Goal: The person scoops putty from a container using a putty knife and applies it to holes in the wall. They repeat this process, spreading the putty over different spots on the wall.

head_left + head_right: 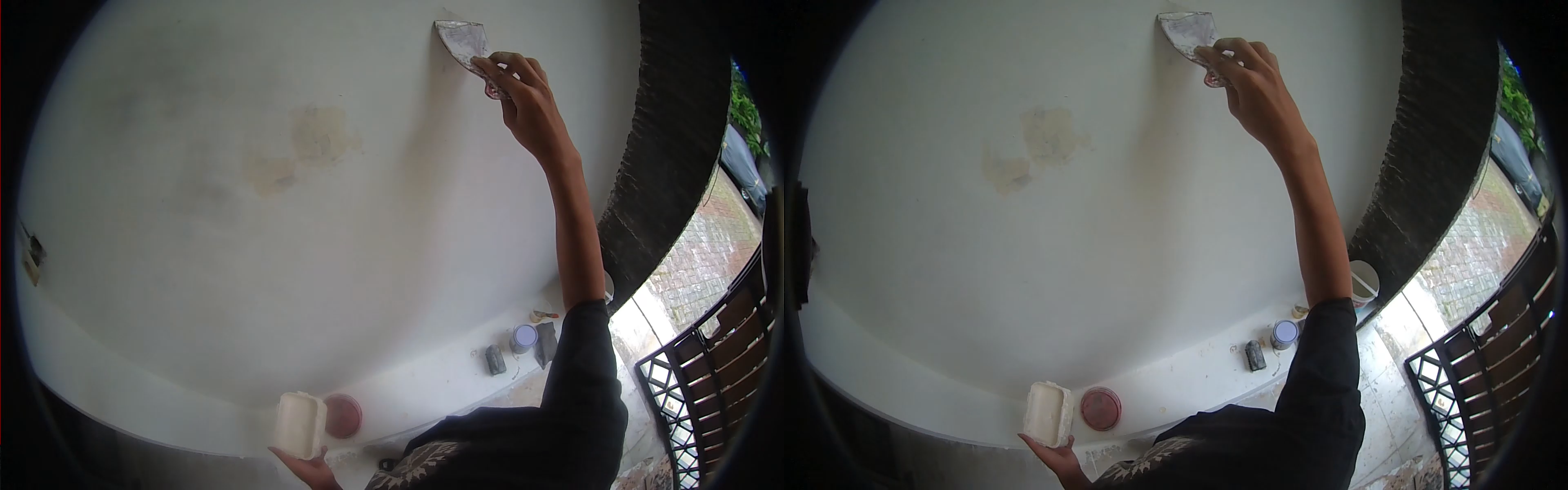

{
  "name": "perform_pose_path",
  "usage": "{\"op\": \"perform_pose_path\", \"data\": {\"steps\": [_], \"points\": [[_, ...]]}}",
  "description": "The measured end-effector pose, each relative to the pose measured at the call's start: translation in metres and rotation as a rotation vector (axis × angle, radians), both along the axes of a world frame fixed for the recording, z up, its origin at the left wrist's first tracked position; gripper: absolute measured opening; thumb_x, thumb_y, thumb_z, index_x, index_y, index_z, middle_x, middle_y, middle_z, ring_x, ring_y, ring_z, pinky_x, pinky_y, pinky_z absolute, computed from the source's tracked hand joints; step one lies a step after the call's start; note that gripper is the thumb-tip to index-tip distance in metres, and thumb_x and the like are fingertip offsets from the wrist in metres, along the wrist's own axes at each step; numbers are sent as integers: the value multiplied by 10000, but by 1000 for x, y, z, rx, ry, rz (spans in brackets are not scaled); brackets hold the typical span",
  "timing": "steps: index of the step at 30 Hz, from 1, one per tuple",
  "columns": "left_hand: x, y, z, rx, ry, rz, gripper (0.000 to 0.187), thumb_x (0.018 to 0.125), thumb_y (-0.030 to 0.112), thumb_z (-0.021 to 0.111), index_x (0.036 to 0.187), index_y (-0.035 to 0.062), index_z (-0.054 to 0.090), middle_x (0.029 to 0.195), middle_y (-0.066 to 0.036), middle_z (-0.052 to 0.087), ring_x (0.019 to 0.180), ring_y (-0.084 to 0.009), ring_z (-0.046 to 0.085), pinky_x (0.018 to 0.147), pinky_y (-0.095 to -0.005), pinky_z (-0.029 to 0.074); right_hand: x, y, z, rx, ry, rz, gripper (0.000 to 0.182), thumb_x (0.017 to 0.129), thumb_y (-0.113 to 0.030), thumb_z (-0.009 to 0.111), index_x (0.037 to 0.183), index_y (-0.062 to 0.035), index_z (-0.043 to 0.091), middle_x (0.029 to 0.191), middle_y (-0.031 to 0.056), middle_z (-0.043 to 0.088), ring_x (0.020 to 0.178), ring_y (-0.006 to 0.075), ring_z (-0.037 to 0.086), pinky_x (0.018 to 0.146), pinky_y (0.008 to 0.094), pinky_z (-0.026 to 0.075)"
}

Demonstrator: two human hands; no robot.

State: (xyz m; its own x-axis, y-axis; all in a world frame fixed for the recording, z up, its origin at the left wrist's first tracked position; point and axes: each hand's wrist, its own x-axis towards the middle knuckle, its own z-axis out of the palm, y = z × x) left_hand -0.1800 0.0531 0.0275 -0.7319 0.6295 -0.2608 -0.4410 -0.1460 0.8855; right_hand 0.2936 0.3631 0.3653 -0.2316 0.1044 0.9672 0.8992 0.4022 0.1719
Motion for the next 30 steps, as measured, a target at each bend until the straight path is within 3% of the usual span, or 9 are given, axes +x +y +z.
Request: {"op": "perform_pose_path", "data": {"steps": [4,11,13,14,16,19,22,25,30], "points": [[8,2,-2,-92,223,28,851,856,753,395,1486,197,258,1521,-43,306,1369,-289,315,922,-537,342,1,-20,-22,-94,-19,1,410,809,81,619,1148,-139,684,1095,54,621,994,242,576,870,384,530],[16,4,14,-78,166,34,847,852,761,387,1478,202,276,1513,-30,320,1339,-278,347,918,-525,327,5,-32,8,-55,172,181,424,801,105,606,1153,-121,676,1072,79,619,969,230,581,834,379,537],[7,-5,7,83,215,-107,960,809,-56,580,1531,85,-37,1533,-223,149,1352,-386,315,837,-469,527,-2,-12,13,205,171,89,448,782,98,629,1172,-118,664,1102,70,609,951,237,575,831,378,520],[8,-4,4,84,217,-110,960,809,-56,580,1531,85,-37,1533,-223,149,1352,-386,315,837,-469,527,-9,-1,10,235,149,71,479,763,93,648,1189,-126,651,1125,64,599,942,245,567,841,386,493],[21,2,11,-66,227,37,848,849,762,392,1473,198,285,1500,-21,341,1324,-274,362,890,-507,344,-24,25,-9,238,87,-31,425,775,27,668,1179,-99,640,1091,68,597,946,252,564,842,393,473],[12,0,13,-42,-5,-4,841,848,762,395,1462,196,298,1487,-19,350,1298,-265,377,840,-487,369,-35,27,-36,147,76,-85,438,773,48,650,1193,-74,634,1083,76,600,968,261,561,854,384,476],[22,-4,10,-73,186,56,827,848,761,399,1449,200,312,1471,-18,360,1279,-257,384,800,-471,382,-36,5,-44,30,57,-70,419,778,54,638,1180,-63,636,1058,73,604,960,256,563,853,377,475],[21,-4,16,-30,45,57,820,846,762,403,1440,202,321,1461,-15,368,1271,-252,389,780,-461,388,-23,-35,-26,-11,66,-19,312,796,63,630,1081,-52,680,986,65,632,896,241,580,813,386,489],[17,-1,11,-24,22,49,818,846,762,404,1439,205,318,1456,-12,375,1252,-249,404,758,-451,394,-4,-20,29,242,75,-30,398,811,83,613,1162,-98,660,1055,64,632,931,257,584,828,377,511]]}}
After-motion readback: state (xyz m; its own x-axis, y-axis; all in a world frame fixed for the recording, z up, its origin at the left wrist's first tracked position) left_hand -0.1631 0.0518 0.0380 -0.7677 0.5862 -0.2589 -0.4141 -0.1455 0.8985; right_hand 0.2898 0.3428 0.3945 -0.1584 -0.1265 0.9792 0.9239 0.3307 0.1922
